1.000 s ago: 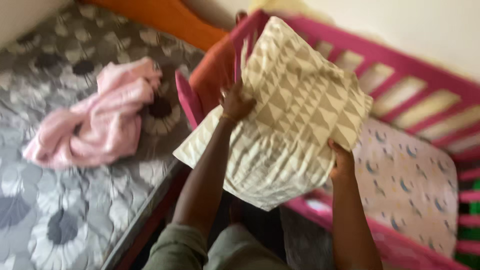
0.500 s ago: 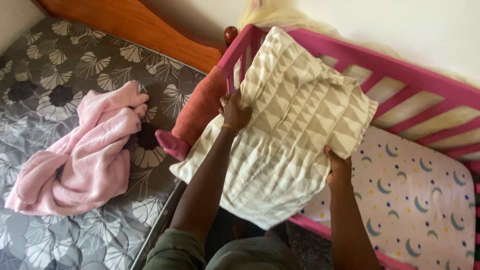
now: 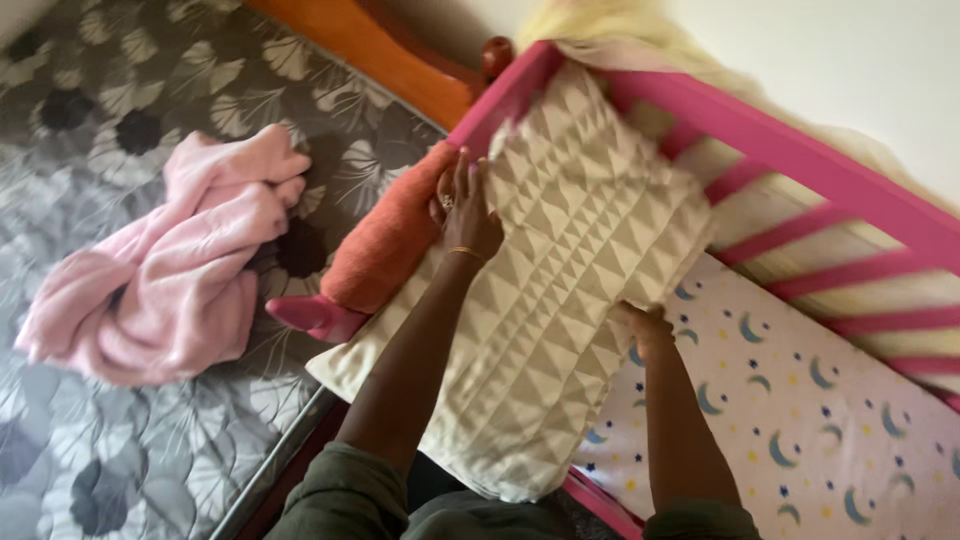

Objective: The person smooths a sheet in a crib, places a pillow and a blanket on top, and adjusts the bedding inside the crib.

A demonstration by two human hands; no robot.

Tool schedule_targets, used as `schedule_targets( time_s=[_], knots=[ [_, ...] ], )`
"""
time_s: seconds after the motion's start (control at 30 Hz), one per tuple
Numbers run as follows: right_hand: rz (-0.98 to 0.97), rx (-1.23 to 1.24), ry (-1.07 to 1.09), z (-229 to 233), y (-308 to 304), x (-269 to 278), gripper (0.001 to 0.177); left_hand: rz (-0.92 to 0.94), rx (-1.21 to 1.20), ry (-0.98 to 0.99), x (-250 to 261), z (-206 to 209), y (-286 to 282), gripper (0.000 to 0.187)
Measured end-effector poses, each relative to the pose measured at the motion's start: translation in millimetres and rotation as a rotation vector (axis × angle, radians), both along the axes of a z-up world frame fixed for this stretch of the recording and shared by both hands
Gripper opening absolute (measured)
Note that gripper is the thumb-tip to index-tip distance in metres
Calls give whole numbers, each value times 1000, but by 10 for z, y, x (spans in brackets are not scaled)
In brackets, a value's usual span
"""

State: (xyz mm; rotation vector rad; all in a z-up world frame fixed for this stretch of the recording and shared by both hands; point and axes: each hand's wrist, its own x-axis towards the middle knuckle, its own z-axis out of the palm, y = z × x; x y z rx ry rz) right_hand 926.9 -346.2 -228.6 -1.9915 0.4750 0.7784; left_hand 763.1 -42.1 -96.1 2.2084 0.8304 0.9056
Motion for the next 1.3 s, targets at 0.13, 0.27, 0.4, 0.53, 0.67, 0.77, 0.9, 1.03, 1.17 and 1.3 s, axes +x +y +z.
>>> schedule_targets(
  time_s=[0.13, 0.27, 0.4, 0.53, 0.67, 0.77, 0.9, 1.03, 1.17, 1.3],
  knots=[
    [568, -64, -134, 191, 603, -57, 93, 309, 171, 132, -208, 480, -6, 79],
    [718, 250, -192, 378, 1332, -317, 79, 502, 63, 406, -504, 637, 104, 73],
    [799, 424, -222, 451, 1766, -659, 73, 454, 32, 377, -747, 480, 189, 62],
    [827, 431, -190, 604, 1851, -959, 73, 448, 162, 99, -789, 275, 149, 34],
    [842, 415, -285, 874, 1764, -1240, 77, 333, -60, -208, -780, 494, 9, 34],
    [795, 506, -304, 1102, 1774, -1435, 92, 314, -93, -346, -756, 804, -69, 33],
    [659, 650, -160, 1271, 1934, -1613, 104, 297, -109, -569, -797, 1145, 66, 33],
    [530, 1112, -118, 1299, 2185, -1754, 63, 130, -583, -684, -1194, 1315, 155, 25],
    [549, 1285, -227, 1733, 2542, -1856, 61, 38, -388, -504, -1554, 1493, 320, 44],
    [695, 1378, -299, 2225, 2869, -2082, 58, -63, -140, -280, -1800, 1349, 315, 74]
  ],
)
